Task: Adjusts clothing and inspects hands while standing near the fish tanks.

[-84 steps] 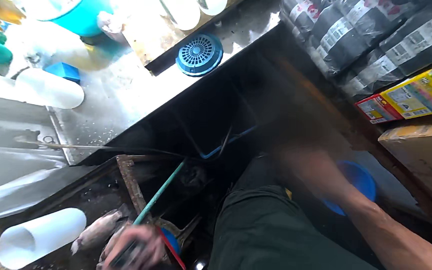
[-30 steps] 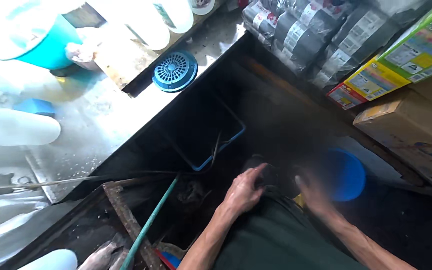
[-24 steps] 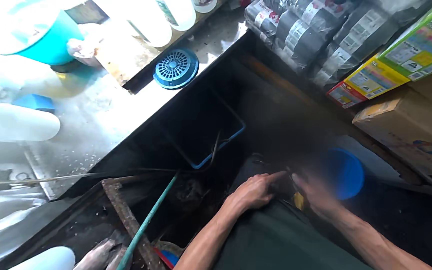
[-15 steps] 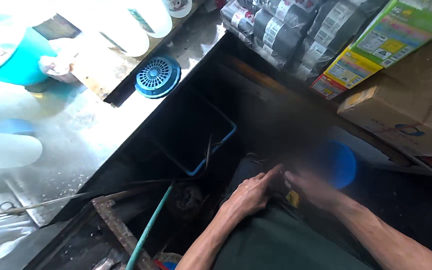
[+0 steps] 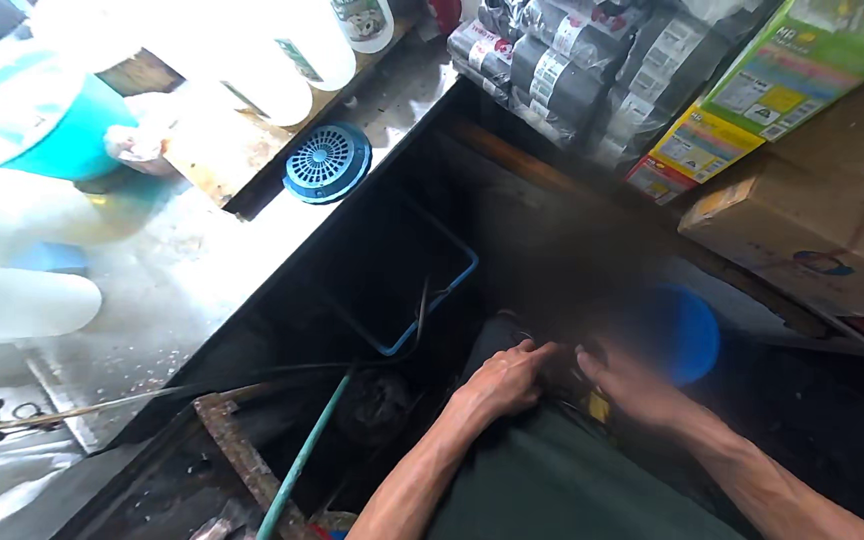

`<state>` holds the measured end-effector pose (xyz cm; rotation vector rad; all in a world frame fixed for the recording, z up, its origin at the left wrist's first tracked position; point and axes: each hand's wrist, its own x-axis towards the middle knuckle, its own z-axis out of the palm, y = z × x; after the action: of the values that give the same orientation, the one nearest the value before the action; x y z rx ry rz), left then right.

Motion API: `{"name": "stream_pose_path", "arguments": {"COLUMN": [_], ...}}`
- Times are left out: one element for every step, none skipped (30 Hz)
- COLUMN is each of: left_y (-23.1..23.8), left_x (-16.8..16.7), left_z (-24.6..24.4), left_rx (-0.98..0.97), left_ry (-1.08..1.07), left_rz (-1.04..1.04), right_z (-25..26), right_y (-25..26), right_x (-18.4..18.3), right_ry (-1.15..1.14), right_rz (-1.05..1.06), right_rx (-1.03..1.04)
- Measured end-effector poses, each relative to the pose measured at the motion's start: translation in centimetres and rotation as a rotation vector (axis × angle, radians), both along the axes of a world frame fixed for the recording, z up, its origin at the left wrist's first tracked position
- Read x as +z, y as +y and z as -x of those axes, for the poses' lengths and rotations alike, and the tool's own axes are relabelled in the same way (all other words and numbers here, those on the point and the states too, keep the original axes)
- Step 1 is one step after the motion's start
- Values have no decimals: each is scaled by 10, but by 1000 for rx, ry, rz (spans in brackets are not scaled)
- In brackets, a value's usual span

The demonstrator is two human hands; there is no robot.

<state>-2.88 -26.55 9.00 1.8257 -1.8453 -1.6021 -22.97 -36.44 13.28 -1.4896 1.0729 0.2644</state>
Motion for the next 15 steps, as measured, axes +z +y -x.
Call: {"name": "stream_pose_path", "arguments": {"left_y": [0,0,-1,-1,-2,-3,-5,-4,-1,2,6,11,16,20,25], "left_x": [-2,-4,-6,-8,-11,-14,-17,-22,-29,-38,-45,-49,-49,-43,-34], "left_z": [1,1,1,1,0,-1,-2,-5,-8,-13,-19,-25,-32,-41,-51], "left_rx": [-32,-68,-106,-145,-178,-191,-185,-146,-73,21,121,236,358,481,600], "left_ry": [-9,-14,-11,8,48,111,188,281,364,423,462,485,490,484,472], "left_rz": [-4,-2,5,16,26,35,36,28,13,3,-11,-13,4,44,85], "right_z": [2,3,5,8,10,10,8,6,4,2,1,2,1,0,0], "right_y": [1,1,2,5,8,11,14,17,20,20,17,14,10,5,2], "right_x": [1,-1,-4,-8,-11,-15,-19,-24,-28,-31,-33,-34,-35,-34,-32], "right_ry": [21,2,-58,-151,-268,-394,-507,-594,-647,-669,-654,-618,-564,-499,-413], "right_rz": [39,71,91,98,97,97,94,81,49,6,-38,-82,-120,-144,-153], "right_rx": [9,5,-2,6,40,99,161,216,255,288,317,329,329,323,315]}}
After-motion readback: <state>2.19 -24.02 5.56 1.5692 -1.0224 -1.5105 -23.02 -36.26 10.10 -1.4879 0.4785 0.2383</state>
